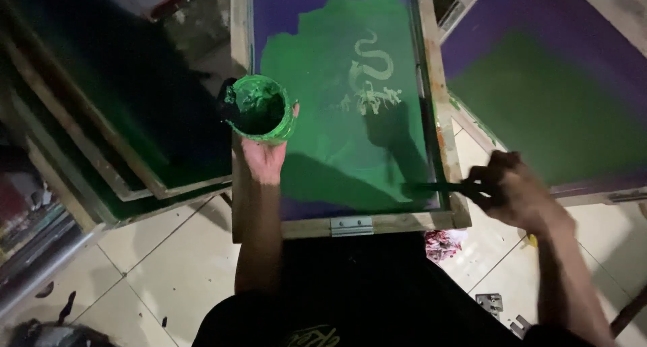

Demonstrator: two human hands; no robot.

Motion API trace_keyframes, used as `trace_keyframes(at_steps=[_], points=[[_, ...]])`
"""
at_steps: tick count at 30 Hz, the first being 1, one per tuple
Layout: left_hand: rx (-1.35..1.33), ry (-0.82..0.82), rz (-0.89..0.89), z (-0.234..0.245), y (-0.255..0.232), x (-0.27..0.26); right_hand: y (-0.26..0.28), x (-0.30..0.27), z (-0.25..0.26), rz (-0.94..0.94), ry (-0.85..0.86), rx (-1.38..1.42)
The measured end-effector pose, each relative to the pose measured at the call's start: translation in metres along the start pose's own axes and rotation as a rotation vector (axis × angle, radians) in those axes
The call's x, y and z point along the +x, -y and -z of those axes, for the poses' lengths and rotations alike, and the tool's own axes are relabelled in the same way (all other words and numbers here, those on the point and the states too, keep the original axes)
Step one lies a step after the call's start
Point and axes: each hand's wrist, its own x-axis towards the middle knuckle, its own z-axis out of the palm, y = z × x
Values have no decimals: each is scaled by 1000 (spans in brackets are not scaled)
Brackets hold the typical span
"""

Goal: Spreading green ink onto a screen printing frame using a small spatula to prepare for printing.

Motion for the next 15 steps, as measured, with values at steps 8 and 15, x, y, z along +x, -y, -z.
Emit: trace_keyframes(at_steps=[8, 15], points=[[-2, -5, 24, 1, 21, 1, -30, -12, -15, -83, 90, -124], [-1, -16, 41, 3, 30, -8, -35, -7, -31, 126, 9, -68]])
